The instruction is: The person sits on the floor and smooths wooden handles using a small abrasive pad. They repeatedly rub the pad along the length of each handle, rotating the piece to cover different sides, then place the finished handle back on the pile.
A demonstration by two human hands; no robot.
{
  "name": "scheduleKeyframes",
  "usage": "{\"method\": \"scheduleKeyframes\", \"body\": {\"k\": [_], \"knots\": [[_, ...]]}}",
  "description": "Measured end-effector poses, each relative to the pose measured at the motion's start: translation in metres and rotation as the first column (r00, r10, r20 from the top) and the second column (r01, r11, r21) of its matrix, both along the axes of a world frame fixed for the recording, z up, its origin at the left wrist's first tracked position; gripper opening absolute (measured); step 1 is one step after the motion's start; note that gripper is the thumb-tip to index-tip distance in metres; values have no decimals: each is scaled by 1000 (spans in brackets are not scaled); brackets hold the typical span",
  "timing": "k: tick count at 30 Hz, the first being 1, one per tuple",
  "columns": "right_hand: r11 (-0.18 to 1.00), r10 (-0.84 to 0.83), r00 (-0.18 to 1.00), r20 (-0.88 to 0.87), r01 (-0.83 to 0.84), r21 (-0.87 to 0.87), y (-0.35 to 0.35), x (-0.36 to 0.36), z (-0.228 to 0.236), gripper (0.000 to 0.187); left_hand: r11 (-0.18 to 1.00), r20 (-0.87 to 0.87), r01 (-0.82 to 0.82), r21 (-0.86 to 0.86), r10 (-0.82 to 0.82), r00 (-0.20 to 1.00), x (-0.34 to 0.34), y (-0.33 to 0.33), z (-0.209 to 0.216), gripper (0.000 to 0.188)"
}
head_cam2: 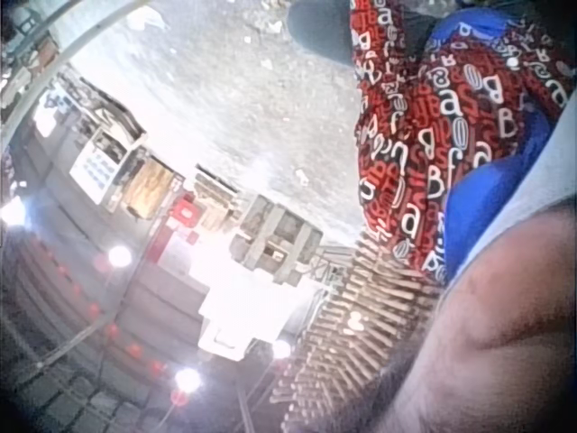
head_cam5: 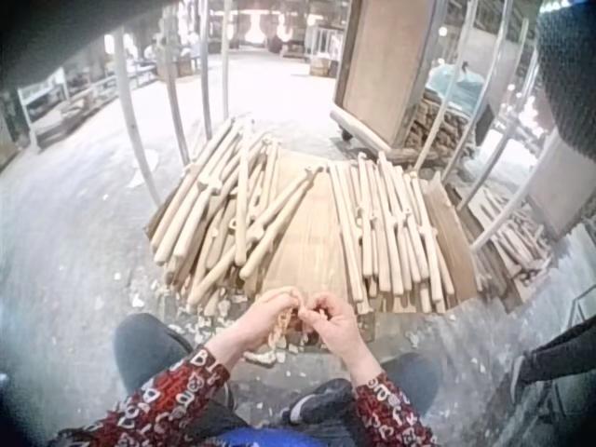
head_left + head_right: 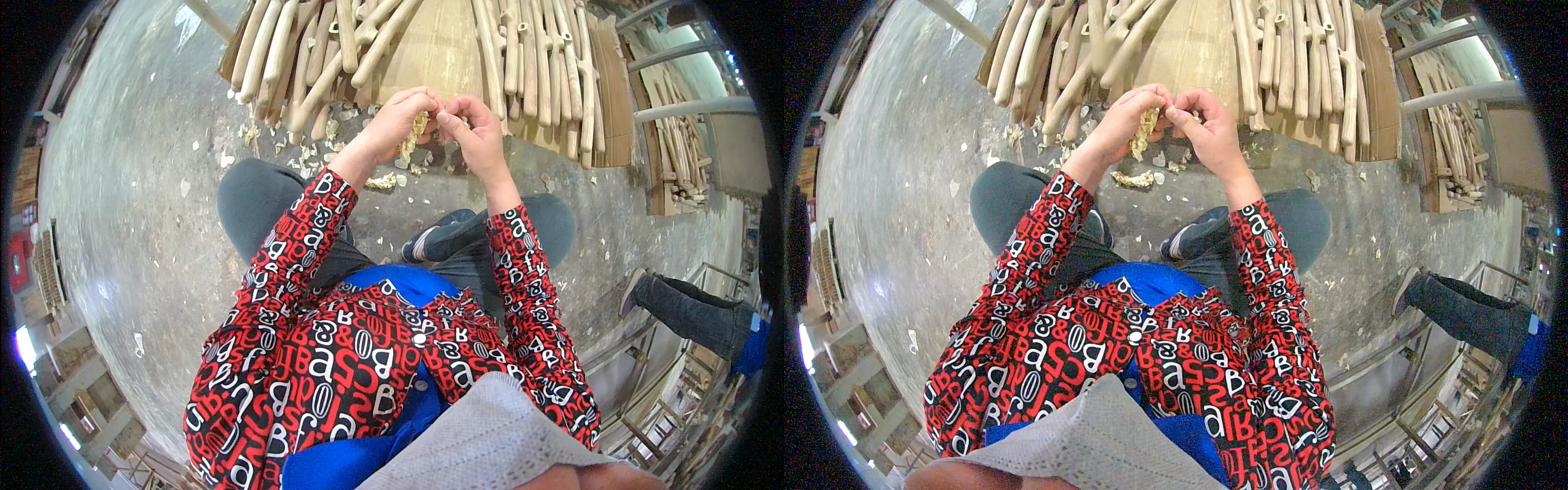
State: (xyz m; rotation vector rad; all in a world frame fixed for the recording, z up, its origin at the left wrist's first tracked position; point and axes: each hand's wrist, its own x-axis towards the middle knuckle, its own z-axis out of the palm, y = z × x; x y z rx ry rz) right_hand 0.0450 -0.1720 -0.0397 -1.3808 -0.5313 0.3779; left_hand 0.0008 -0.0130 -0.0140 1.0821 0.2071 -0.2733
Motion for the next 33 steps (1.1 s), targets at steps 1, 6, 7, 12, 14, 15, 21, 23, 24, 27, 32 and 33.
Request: {"method": "scheduleKeyframes", "body": {"k": [1, 6, 7, 12, 14, 15, 21, 23, 24, 27, 32, 33], "knots": [[999, -39, 999, 7, 39, -36, 1, -1, 0, 11, 991, -38, -129, -32, 128, 991, 3, -4, 2, 15], [994, -94, 937, 335, 109, -28, 29, -19, -1, 9, 730, -141, -576, -367, 569, 811, 16, 8, -23, 41], [987, -159, 926, 343, 162, 20, 35, -21, -10, 10, 687, -169, -622, -375, 609, 775, 20, 0, -24, 44], [850, -438, 836, 330, 505, -150, 67, 0, -17, 15, 822, 26, -458, -337, 495, 869, 8, -39, -24, 39], [839, -448, 804, 391, 529, -126, 62, 20, -12, 36, 784, 69, -403, -473, 489, 870, 5, -50, -20, 40], [868, -396, 830, 393, 478, -135, 64, 20, -8, 41, 810, 118, -433, -397, 512, 851, 3, -49, -17, 41], [996, 69, 955, 290, -50, -72, 93, -36, -7, 52, 743, 149, -619, -255, 663, 734, -3, 2, -28, 47], [994, -104, 972, 209, 111, -21, 71, 10, -23, 52, 845, 153, -459, -275, 510, 847, -6, -34, -18, 47], [986, -160, 963, 216, 168, -19, 73, 15, -22, 52, 862, 162, -415, -292, 472, 867, -7, -43, -23, 47], [921, -358, 880, 311, 387, -37, 77, 21, -8, 53, 854, 230, -412, -316, 491, 840, -13, -43, -21, 44], [812, -360, 769, 528, 537, -227, 88, 18, -10, 55, 687, 484, -693, 218, 541, 688, -22, -43, -34, 35], [818, -316, 762, 566, 521, -243, 88, 22, -13, 55, 635, 536, -714, 295, 509, 674, -21, -40, -32, 34]]}}
